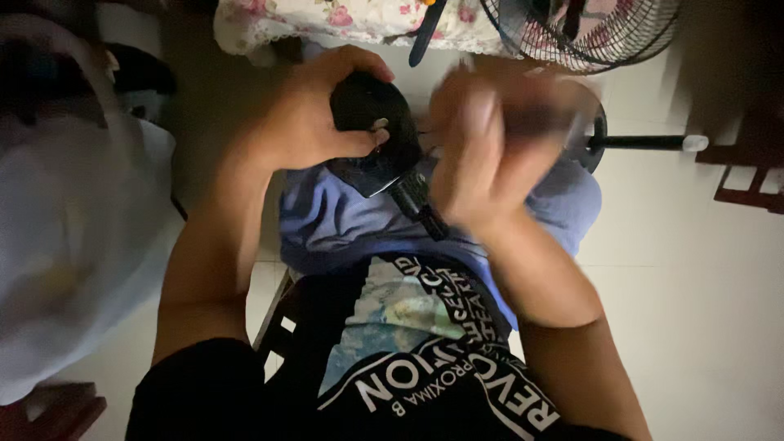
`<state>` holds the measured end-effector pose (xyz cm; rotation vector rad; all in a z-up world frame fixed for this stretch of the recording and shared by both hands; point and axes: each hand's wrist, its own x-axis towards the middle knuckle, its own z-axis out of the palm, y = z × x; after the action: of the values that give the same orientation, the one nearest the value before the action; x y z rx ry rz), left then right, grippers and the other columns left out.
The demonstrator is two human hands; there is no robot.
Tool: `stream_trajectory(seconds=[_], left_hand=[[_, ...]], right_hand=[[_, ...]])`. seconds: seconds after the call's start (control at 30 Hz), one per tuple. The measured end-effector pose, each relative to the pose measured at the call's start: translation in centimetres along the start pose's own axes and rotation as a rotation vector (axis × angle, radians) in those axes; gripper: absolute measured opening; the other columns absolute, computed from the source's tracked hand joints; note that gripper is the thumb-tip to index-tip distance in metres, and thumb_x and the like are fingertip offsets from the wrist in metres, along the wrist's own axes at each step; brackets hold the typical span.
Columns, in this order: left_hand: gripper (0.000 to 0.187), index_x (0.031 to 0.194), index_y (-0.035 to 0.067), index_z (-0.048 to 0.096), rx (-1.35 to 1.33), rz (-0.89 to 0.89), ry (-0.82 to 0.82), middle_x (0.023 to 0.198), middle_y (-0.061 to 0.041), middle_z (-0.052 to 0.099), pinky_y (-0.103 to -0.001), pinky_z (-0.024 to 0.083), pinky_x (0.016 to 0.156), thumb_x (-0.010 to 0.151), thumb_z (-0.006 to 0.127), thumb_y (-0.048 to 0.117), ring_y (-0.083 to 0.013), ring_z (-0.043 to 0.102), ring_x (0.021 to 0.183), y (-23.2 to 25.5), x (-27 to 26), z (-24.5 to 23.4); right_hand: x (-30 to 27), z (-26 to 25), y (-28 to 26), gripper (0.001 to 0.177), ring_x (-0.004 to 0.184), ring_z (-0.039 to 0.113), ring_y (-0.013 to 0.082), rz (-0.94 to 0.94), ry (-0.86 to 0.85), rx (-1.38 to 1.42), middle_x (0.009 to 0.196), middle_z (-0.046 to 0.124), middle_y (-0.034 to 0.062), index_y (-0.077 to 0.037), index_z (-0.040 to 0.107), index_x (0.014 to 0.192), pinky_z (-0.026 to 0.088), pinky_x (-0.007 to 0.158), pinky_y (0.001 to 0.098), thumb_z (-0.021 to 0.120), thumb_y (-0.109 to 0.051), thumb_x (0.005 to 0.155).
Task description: The person uses a screwdriver to remove screws from a black electrical component, then uses a metal tool to adjust internal parts. The person works on the component while seated with it on their lap.
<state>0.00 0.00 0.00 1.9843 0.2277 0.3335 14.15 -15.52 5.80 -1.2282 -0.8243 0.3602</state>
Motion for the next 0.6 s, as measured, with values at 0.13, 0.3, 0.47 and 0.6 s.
stream_trajectory(seconds=[0.13, 0.3, 0.47, 0.6], left_hand=[[0.055, 0.13, 0.009, 0.06, -0.001, -0.005, -0.006, 0.13, -0.008, 0.065, -0.037, 0.05, 0.11, 0.082, 0.087, 0.017, -0.0223, 0.064, 0.125, 0.3, -0.9, 0.0], [0.053, 0.133, 0.008, 0.058, -0.186, 0.06, 0.049, 0.139, -0.01, 0.062, -0.038, 0.047, 0.117, 0.088, 0.084, 0.015, -0.0252, 0.061, 0.135, -0.3, -3.6, -0.2], [0.056, 0.13, 0.01, 0.06, -0.08, 0.037, 0.062, 0.134, -0.009, 0.064, -0.037, 0.05, 0.11, 0.081, 0.085, 0.019, -0.0231, 0.063, 0.128, -0.1, -4.4, 0.8], [0.06, 0.131, 0.009, 0.061, -0.039, 0.029, 0.045, 0.131, -0.013, 0.063, -0.04, 0.048, 0.109, 0.076, 0.085, 0.018, -0.0278, 0.062, 0.126, 0.3, -4.3, 0.9]], right_hand=[[2.9, -3.5, 1.6, 0.02, 0.053, 0.043, 0.0207, -0.007, -0.079, 0.145, 0.08, 0.054, 0.0079, -0.008, 0.048, 0.114, 0.041, 0.055, 0.0275, 0.052, -0.026, 0.118], [2.1, -9.0, 5.0, 0.028, 0.078, 0.051, 0.0206, -0.106, 0.225, 0.396, 0.096, 0.059, 0.0113, -0.002, 0.057, 0.115, 0.04, 0.074, 0.032, 0.049, -0.029, 0.118], [-0.3, -10.9, 10.0, 0.038, 0.077, 0.051, 0.0073, 0.039, 0.319, -0.326, 0.089, 0.057, -0.0006, -0.009, 0.067, 0.125, 0.042, 0.076, 0.0268, 0.045, -0.038, 0.116], [-0.4, -8.8, 13.2, 0.017, 0.086, 0.057, 0.0102, 0.135, 0.086, -0.192, 0.098, 0.06, 0.0022, -0.008, 0.063, 0.126, 0.049, 0.075, 0.0261, 0.064, -0.015, 0.111]])
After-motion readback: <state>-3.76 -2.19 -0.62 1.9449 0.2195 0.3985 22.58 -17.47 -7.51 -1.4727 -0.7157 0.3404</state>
